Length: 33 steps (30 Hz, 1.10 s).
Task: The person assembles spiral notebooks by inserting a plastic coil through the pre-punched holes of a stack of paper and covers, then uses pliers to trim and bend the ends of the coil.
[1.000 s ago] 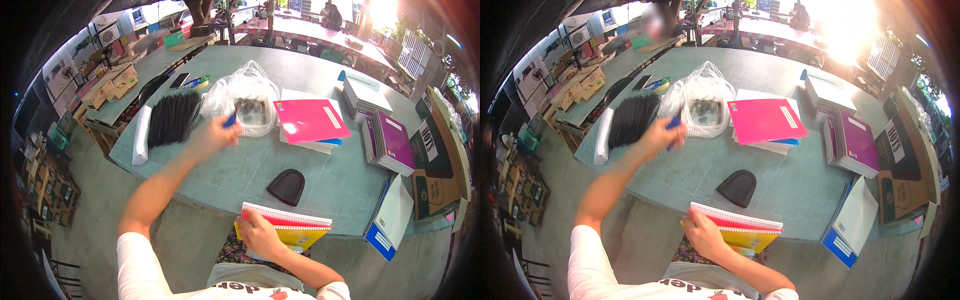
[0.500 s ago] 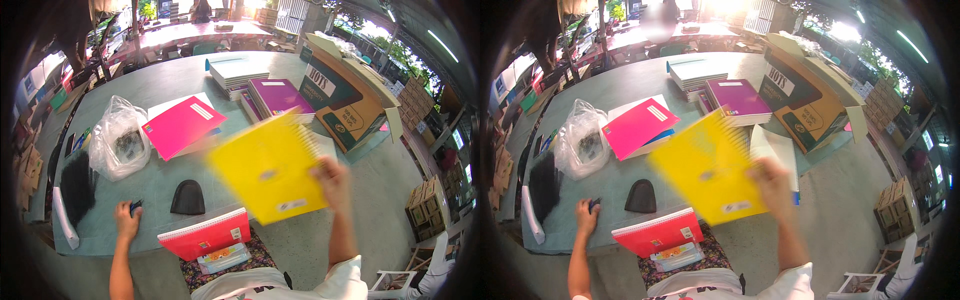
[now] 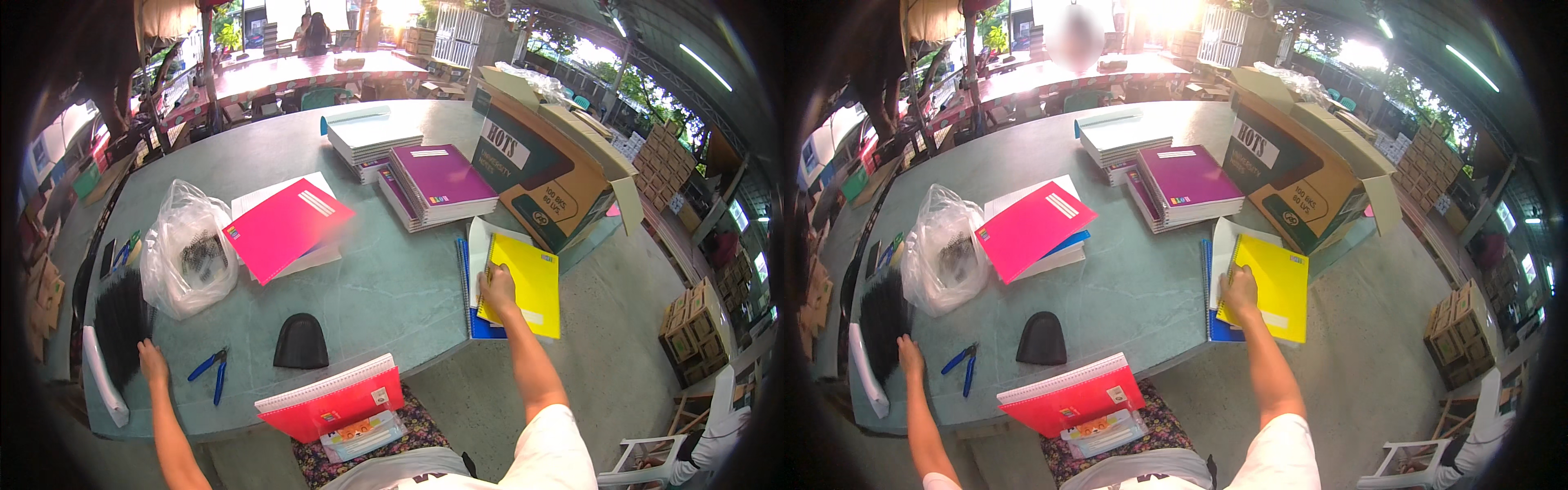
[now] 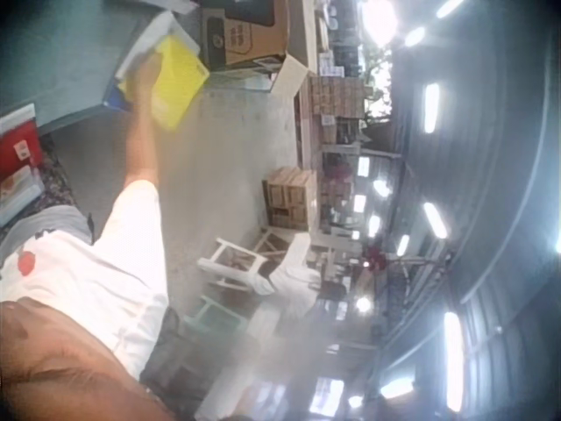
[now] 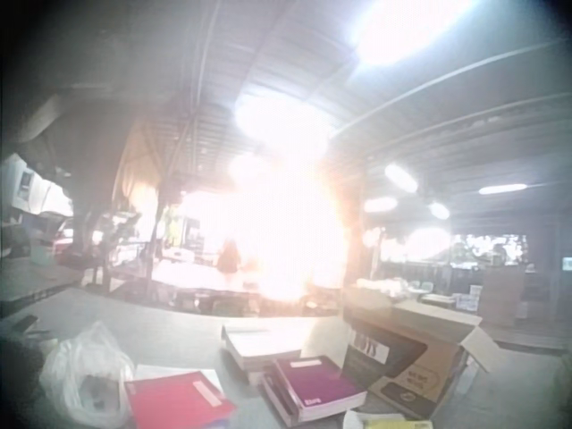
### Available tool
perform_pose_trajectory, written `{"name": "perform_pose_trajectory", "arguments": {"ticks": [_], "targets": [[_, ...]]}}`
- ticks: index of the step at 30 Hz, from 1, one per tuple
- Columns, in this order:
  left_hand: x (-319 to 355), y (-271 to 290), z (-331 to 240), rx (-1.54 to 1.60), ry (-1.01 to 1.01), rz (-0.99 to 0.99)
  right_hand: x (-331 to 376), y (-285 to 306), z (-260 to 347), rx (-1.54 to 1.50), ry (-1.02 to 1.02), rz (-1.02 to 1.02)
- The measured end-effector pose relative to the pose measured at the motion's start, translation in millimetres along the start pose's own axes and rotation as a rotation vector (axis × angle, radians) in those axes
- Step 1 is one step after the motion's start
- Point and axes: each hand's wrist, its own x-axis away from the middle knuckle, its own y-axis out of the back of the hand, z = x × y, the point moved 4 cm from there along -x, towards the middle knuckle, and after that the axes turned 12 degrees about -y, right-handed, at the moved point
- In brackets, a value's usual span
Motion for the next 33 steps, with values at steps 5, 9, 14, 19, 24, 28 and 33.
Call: {"name": "perform_pose_trajectory", "arguments": {"ticks": [5, 9, 14, 19, 24, 28, 33], "targets": [[-12.4, -11.4, 0.3, -0.021, 0.029, -0.011, -3.3, 3.9, 6.8, 0.069, -0.125, 0.113], [-4.5, 15.0, -15.3, -0.163, -0.029, -0.034, 54.6, 9.7, 86.6, -0.206, 0.25, 0.062], [-11.9, 30.8, 7.9, -0.111, 0.035, 0.001, 159.5, 35.9, 215.8, -0.684, 0.478, 0.669], [-8.3, 43.3, 37.4, 0.366, 0.065, -0.574, 324.1, 103.7, 313.6, -1.293, 1.264, 1.729], [42.6, 127.1, 41.6, 0.998, 0.189, -0.878, 356.4, 118.4, 330.8, -1.135, 1.627, 1.708], [99.5, 238.2, 16.2, 0.943, 0.201, -1.084, 359.8, 114.4, 330.0, -1.008, 1.694, 1.639], [156.3, 302.3, -13.4, 0.918, -0.017, -0.934, 360.7, 100.1, 331.8, -0.715, 1.771, 1.246]]}}
